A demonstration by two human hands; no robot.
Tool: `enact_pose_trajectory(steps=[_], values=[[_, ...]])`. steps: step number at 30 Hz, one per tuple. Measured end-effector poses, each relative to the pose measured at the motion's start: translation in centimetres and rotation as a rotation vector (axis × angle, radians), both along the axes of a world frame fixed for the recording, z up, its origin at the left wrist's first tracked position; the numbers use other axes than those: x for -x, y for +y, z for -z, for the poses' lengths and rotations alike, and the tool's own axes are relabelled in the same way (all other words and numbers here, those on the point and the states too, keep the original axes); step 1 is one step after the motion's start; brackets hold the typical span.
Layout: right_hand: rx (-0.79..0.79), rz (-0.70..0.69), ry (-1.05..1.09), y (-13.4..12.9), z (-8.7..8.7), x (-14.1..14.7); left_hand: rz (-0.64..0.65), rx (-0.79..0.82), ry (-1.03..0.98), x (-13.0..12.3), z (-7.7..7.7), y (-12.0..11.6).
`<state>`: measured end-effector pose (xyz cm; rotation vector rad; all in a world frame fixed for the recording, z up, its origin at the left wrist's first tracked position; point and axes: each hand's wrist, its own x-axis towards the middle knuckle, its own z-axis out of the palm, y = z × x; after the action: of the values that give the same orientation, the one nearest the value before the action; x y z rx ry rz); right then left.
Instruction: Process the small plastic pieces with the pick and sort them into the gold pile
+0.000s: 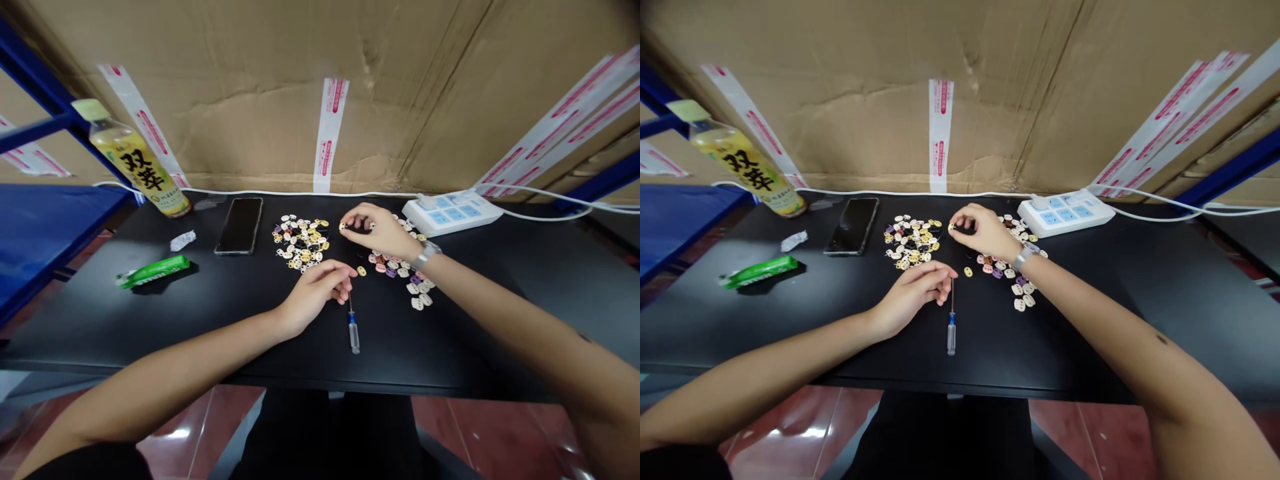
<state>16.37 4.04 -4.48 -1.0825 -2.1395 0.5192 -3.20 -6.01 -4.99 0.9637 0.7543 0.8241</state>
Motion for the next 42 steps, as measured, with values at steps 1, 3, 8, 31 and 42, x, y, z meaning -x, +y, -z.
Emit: enact_pose_trajectory(steps=[1, 3, 8, 31, 42], values=[[0.007, -0.024, -0.031, 1.5, 0.1, 0.3, -0.001, 0.001, -0.007, 0.0, 0.1, 0.0], [0.027, -0.08, -0.082, 4.3, 0.3, 0.8, 0.0, 0.003, -0.016, 0.1, 0.2, 0.1], [0.058, -0.154, -0.183, 8.6, 0.9, 1.3, 0.011, 0.004, -0.017, 0.2, 0.3, 0.2], [-0.03, -0.15, -0.278, 6.6, -1.1, 0.9, 0.026, 0.001, -0.015, 0.2, 0.6, 0.3], [0.037, -0.132, -0.513, -7.8, -2.1, -1.7, 0.045, -0.116, 0.038, 0.2, 0.3, 0.5]])
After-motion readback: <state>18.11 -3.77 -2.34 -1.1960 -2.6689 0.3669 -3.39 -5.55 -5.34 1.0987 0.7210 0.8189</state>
